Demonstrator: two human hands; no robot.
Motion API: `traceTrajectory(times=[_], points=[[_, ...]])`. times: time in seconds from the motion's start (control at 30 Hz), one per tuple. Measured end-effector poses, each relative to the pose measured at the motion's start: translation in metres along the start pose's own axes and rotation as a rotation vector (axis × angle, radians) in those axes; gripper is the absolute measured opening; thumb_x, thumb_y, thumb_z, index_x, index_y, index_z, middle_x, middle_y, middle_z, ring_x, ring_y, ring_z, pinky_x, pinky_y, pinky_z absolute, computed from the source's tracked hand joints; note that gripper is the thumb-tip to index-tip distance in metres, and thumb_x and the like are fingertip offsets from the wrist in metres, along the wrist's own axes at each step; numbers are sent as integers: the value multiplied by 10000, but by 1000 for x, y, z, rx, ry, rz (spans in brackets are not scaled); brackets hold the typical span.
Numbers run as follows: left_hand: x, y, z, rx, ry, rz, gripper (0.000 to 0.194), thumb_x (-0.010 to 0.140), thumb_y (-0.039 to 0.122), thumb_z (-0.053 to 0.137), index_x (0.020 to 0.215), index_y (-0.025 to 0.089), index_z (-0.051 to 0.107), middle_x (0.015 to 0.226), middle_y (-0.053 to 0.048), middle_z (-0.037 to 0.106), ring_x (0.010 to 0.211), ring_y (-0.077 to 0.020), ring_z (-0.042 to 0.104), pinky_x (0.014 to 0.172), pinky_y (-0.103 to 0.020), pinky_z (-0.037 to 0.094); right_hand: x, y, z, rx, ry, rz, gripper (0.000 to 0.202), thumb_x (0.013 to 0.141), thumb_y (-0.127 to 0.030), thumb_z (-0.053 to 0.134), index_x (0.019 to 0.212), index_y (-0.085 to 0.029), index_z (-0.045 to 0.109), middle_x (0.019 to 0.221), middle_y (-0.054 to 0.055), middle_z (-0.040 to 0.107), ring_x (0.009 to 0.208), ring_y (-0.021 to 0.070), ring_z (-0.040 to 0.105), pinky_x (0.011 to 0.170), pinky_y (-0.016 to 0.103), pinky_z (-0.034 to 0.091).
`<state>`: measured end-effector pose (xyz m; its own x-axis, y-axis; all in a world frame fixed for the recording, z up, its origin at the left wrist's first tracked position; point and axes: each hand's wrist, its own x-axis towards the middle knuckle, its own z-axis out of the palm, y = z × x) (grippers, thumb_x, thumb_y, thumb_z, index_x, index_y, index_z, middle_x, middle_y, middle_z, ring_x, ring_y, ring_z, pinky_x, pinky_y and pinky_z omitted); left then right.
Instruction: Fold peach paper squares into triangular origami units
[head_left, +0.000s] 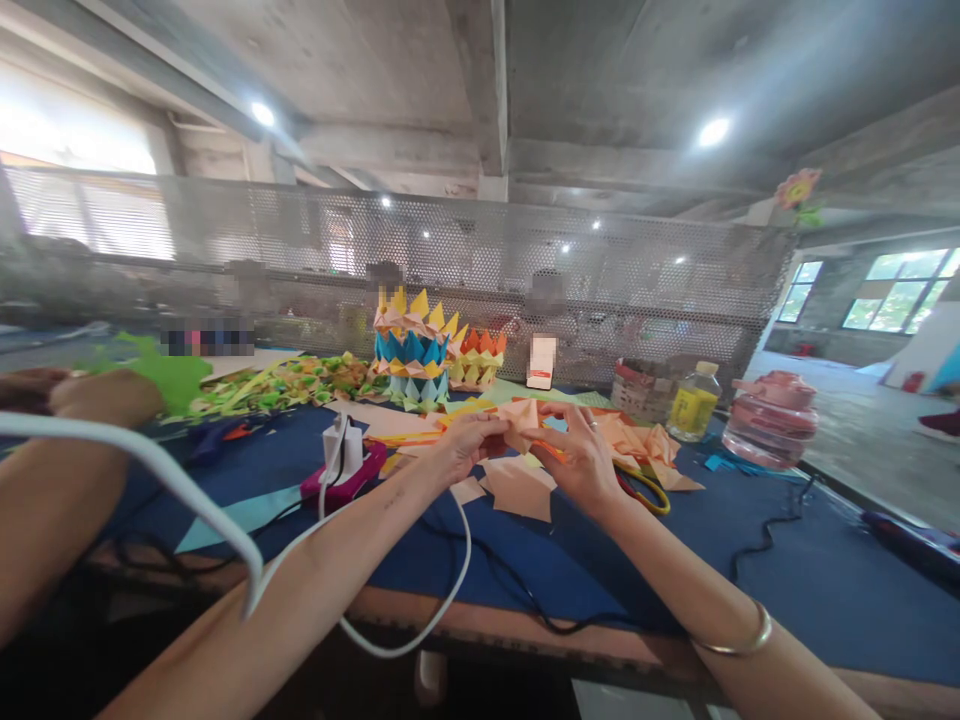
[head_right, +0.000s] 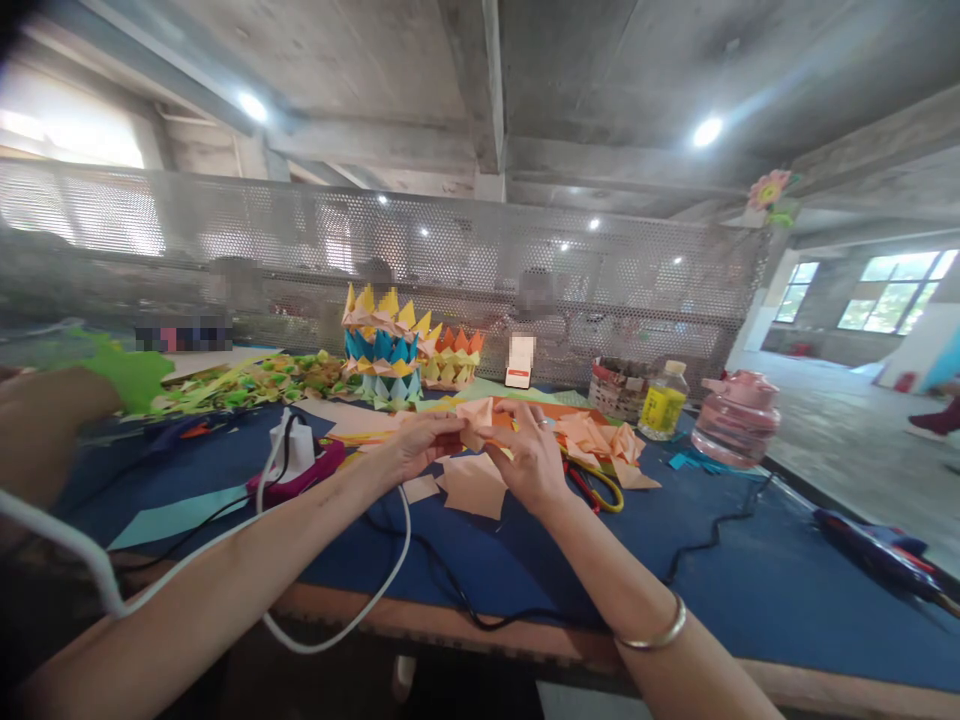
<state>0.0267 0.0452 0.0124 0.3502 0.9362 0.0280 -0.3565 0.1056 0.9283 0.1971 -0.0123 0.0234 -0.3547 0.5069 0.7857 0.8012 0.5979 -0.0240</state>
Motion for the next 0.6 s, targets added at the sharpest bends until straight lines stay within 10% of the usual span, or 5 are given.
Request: traceTrajectory(times=[0.33,0.6], points=[[-5,3,3,20,-32,45,226,508,229,778,628,127,616,602,-14,611,568,-95,567,628,-228,462,-1,9,13,144,24,187,201,772,-396,587,851,-259,712,773,46,500,786,192,494,717,319,431],[-9,4,6,63,-138,84,248,498,257,781,611,121,606,649,-16,611,618,-96,568,699,-245,460,1,13,14,335,55,405,264,708,-457,622,729,-198,671,1030,83,521,1026,234,486,793,351,418]])
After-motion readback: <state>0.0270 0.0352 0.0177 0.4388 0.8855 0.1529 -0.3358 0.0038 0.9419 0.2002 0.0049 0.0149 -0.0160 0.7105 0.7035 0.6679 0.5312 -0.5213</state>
